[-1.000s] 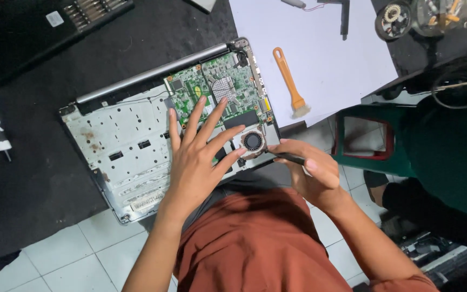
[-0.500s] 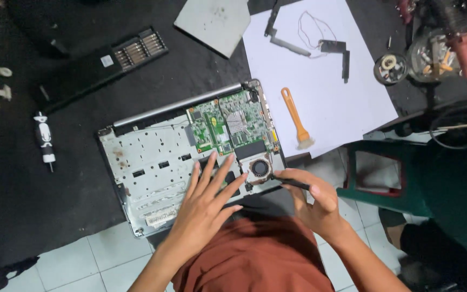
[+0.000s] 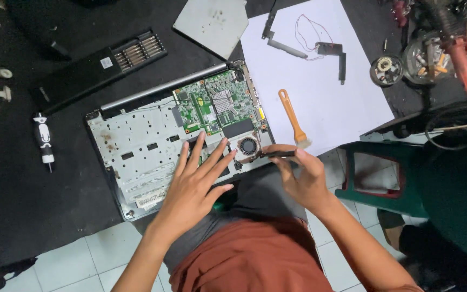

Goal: Disassembling a laptop to remove the cooling system and other internal components using a spudger, screwdriver, and brush.

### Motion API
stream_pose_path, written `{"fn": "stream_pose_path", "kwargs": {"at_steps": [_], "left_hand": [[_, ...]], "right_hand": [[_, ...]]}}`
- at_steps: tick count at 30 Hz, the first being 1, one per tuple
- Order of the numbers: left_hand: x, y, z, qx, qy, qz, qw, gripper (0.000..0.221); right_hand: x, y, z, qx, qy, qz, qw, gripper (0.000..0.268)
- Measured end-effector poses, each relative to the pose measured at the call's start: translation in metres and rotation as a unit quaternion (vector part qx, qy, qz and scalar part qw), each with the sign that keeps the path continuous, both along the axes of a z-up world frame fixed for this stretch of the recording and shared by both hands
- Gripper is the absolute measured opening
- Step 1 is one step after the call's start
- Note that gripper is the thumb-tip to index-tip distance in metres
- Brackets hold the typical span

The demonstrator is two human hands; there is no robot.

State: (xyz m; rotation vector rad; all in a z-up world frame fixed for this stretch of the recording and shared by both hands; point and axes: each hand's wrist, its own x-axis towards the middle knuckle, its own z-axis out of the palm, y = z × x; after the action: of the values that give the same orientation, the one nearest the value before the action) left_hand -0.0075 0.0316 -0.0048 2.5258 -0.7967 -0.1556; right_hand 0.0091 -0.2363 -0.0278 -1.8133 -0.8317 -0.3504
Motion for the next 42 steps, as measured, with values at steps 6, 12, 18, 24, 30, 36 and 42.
{"fn": "stream_pose_path", "kwargs": {"at_steps": [6,12,18,24,30,36,42], "left_hand": [[0.005,0.000,-0.001,0.004,0.005,0.011,1.000,0.071],[0.006,-0.003,0.006,-0.079,0.042,0.050,0.995,0.064],[0.007,-0.002,0.004,-0.082,0.046,0.054,0.994,0.065],[0.008,-0.002,0.004,-0.089,0.050,0.055,0.993,0.063],[0.006,-0.002,0.000,-0.006,0.017,0.029,0.999,0.070],[0.012,0.002,0.011,-0.004,0.100,-0.004,0.995,0.076],[0.070,0.004,0.056,-0.090,0.035,0.104,0.990,0.035]], "right_hand": [[0.006,-0.006,0.000,-0.039,0.009,0.026,0.999,0.082],[0.009,-0.004,0.005,-0.054,-0.013,0.024,0.998,0.091],[0.014,0.000,0.006,-0.060,-0.043,0.013,0.997,0.096],[0.010,-0.001,0.000,-0.007,0.011,0.021,1.000,0.077],[-0.017,0.001,0.035,0.050,0.156,-0.161,0.973,0.086],[-0.056,-0.015,0.024,0.175,0.313,-0.108,0.927,0.075],[-0.086,-0.039,0.017,0.247,0.564,0.112,0.780,0.088]]}}
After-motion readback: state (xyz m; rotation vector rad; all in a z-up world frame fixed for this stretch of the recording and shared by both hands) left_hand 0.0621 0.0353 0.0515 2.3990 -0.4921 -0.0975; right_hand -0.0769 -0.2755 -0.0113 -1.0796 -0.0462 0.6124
